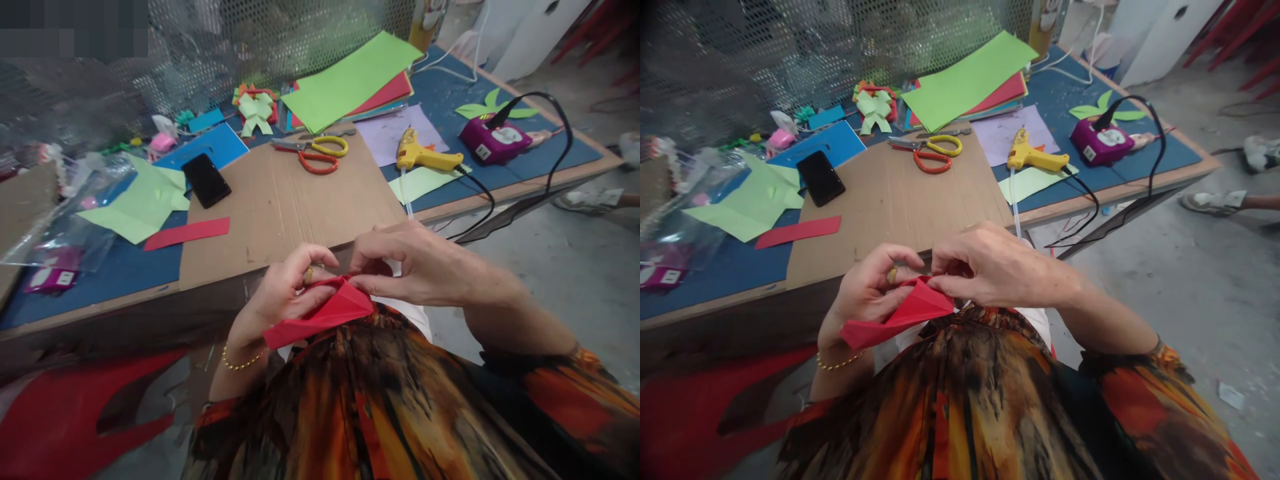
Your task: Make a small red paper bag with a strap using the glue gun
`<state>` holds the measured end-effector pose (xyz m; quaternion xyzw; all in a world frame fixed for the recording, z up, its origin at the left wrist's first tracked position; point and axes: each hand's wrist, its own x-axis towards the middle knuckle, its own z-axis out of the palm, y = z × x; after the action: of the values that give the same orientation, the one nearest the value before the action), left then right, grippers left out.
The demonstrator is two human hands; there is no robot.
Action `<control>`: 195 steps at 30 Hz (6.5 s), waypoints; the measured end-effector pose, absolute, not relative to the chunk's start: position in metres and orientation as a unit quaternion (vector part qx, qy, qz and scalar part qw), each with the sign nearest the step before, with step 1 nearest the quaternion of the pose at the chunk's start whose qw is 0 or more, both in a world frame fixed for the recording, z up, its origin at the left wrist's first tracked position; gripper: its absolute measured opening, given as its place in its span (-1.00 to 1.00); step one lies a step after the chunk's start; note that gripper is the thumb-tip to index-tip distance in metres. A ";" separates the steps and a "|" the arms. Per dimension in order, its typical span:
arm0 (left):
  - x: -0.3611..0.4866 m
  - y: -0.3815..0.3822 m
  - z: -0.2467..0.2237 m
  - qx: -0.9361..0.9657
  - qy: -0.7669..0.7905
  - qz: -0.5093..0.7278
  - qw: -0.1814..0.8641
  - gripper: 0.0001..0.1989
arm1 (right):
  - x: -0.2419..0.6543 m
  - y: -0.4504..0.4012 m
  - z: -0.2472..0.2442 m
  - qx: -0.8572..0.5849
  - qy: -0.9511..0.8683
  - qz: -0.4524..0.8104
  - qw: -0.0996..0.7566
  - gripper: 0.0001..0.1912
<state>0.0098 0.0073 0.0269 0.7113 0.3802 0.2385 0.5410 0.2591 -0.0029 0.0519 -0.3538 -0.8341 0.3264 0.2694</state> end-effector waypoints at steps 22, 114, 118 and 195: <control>0.025 0.053 0.025 0.757 0.286 0.144 0.570 -0.69 | 0.261 0.008 0.048 -0.386 -0.797 0.358 0.297 -0.82; 0.073 0.014 0.071 0.855 0.218 0.140 0.449 -0.62 | 0.275 -0.072 -0.042 -0.386 -0.678 0.300 0.549 -0.59; 0.069 0.015 0.072 0.836 0.223 0.137 0.482 -0.60 | 0.277 -0.071 -0.044 -0.378 -0.675 0.314 0.550 -0.52; 0.009 -0.005 -0.018 0.575 0.403 0.612 0.363 -0.62 | 0.254 0.025 -0.017 -0.353 -0.673 0.387 0.523 -0.54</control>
<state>0.0095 -0.0050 -0.0178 0.5755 0.4031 0.6120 0.3630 0.2540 0.0249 -0.0166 -0.3527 -0.6728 0.3871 0.5226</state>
